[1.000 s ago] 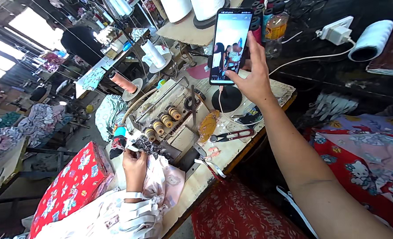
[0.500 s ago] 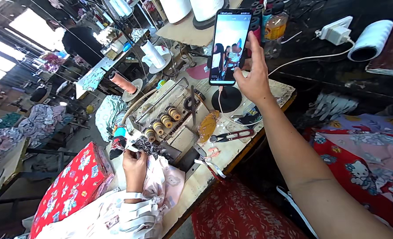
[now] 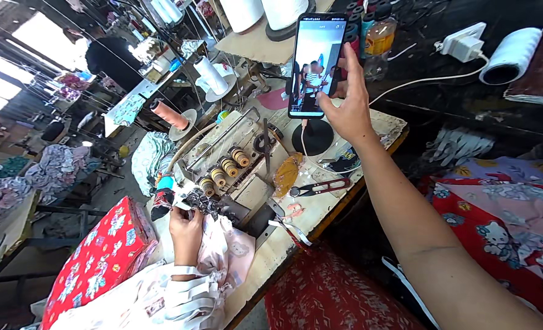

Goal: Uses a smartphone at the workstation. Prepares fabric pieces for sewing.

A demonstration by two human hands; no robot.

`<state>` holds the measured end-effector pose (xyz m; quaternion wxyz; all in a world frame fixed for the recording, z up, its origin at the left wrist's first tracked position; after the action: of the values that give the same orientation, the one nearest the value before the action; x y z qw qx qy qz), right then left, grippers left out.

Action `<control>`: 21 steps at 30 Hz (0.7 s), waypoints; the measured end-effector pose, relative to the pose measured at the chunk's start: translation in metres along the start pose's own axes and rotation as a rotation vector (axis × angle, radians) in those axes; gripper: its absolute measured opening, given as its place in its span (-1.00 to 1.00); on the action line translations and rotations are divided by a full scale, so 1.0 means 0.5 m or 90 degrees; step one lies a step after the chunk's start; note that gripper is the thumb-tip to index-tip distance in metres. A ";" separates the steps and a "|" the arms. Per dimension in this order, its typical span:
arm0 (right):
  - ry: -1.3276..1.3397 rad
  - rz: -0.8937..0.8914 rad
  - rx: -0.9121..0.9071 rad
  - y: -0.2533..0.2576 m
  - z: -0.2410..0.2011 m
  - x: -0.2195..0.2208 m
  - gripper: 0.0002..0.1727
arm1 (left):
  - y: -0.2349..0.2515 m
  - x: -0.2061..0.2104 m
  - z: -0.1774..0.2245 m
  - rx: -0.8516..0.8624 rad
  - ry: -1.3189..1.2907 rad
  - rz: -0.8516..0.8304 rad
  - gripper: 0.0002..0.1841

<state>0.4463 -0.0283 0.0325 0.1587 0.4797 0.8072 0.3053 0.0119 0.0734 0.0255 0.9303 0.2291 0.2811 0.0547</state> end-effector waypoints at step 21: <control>-0.004 -0.001 0.044 -0.001 0.002 0.004 -0.01 | 0.001 0.000 0.000 0.012 -0.012 -0.002 -0.47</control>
<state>0.4455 -0.0264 0.0315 0.1447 0.4851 0.8172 0.2755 0.0119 0.0739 0.0255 0.9307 0.2381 0.2734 0.0484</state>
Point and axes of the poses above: each hand's wrist, its own y-axis towards the middle knuckle, its own x-axis out of the palm, z = x × y, the point moved 8 cm from there along y, towards the middle knuckle, and after that the axes turned 8 degrees about z, right-handed, at the moved point
